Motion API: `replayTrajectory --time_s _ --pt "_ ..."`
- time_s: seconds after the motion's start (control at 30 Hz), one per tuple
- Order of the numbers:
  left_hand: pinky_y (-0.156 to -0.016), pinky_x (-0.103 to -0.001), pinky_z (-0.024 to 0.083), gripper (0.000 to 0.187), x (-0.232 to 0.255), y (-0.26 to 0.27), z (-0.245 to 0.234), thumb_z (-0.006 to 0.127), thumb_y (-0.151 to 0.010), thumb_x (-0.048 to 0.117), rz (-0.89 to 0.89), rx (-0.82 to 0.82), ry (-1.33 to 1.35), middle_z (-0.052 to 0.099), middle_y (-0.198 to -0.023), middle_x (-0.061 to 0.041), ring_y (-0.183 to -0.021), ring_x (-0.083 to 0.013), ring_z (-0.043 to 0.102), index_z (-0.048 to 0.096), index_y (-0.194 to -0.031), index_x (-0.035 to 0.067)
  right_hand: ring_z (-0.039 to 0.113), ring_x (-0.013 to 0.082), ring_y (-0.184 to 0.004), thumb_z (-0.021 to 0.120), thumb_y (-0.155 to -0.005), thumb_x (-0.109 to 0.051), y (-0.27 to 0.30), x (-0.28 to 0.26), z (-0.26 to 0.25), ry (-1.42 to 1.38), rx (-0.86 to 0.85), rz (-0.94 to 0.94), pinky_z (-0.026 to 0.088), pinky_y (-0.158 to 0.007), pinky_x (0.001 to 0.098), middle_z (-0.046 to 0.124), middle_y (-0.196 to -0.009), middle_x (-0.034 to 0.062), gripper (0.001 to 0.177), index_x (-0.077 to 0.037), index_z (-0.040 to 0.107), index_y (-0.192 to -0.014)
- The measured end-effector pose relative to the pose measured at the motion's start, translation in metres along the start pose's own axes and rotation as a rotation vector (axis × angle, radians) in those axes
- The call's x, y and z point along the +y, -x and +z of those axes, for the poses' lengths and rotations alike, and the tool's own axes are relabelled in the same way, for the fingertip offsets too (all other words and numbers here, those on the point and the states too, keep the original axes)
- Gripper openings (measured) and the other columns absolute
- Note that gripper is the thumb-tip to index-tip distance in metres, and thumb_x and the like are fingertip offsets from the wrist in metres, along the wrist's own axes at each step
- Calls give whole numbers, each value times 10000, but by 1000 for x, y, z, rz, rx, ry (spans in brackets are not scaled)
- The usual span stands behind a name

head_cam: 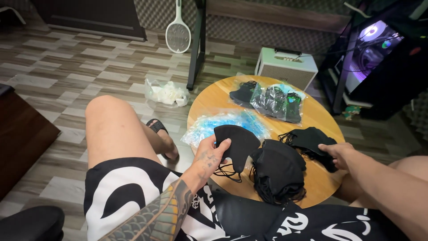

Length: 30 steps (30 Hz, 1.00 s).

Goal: Unpacking black fabric masks from plastic sleeves and arranging them on a small wooden table.

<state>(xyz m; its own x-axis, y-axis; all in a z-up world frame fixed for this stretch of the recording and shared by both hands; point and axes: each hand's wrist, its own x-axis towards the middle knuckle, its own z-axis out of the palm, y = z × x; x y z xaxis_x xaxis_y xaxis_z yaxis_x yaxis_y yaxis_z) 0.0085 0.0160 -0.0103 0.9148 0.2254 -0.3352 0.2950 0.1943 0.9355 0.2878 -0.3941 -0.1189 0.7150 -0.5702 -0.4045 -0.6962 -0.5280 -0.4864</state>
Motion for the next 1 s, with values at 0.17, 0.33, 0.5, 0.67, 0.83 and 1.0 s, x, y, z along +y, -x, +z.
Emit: replayTrajectory --time_s 0.17,0.33,0.5,0.67,0.83,1.0 --pt "-785 -299 588 193 1 -4 1 638 -1075 270 -33 1 13 784 -1029 -26 -861 -144 697 743 -1144 124 599 405 -1379 957 -914 -165 14 -8 3 -84 -50 -2 511 -1108 610 598 -1542 226 881 52 451 -1602" --pt "-787 -316 597 187 0 -7 1 643 -1082 265 -32 -7 24 786 -1020 -43 -866 -160 703 733 -1131 109 617 246 -1125 964 -861 -195 -110 5 26 -211 -213 59 465 -857 391 676 -1279 93 582 -79 602 -1302" --pt "-777 -316 614 190 -4 -12 2 661 -1071 263 -27 -7 47 788 -1012 -59 -897 -166 719 734 -1120 96 628 89 -804 934 -883 -245 -82 -6 -22 -314 -351 130 377 -550 233 784 -1016 -31 314 -224 665 -1043" --pt "-784 -315 617 183 1 -8 3 659 -1072 256 -41 2 66 788 -1026 -58 -920 -170 728 722 -1107 88 505 103 -547 971 -878 -233 -78 7 -42 -219 -347 223 411 -591 300 589 -614 58 372 -118 617 -868" --pt "-752 -291 657 247 -4 -16 1 678 -1062 254 -11 19 36 786 -949 -104 -856 -186 758 745 -1173 43 439 147 -484 970 -879 -295 -75 21 -30 -132 -402 280 430 -474 322 534 -628 25 459 -111 559 -969" --pt "-716 -267 705 324 -4 -16 2 705 -1046 253 6 37 -2 774 -857 -158 -775 -206 783 768 -1234 -3 538 194 -670 973 -861 -246 -65 25 -23 -143 -368 288 492 -611 353 613 -806 58 459 -89 595 -1069"
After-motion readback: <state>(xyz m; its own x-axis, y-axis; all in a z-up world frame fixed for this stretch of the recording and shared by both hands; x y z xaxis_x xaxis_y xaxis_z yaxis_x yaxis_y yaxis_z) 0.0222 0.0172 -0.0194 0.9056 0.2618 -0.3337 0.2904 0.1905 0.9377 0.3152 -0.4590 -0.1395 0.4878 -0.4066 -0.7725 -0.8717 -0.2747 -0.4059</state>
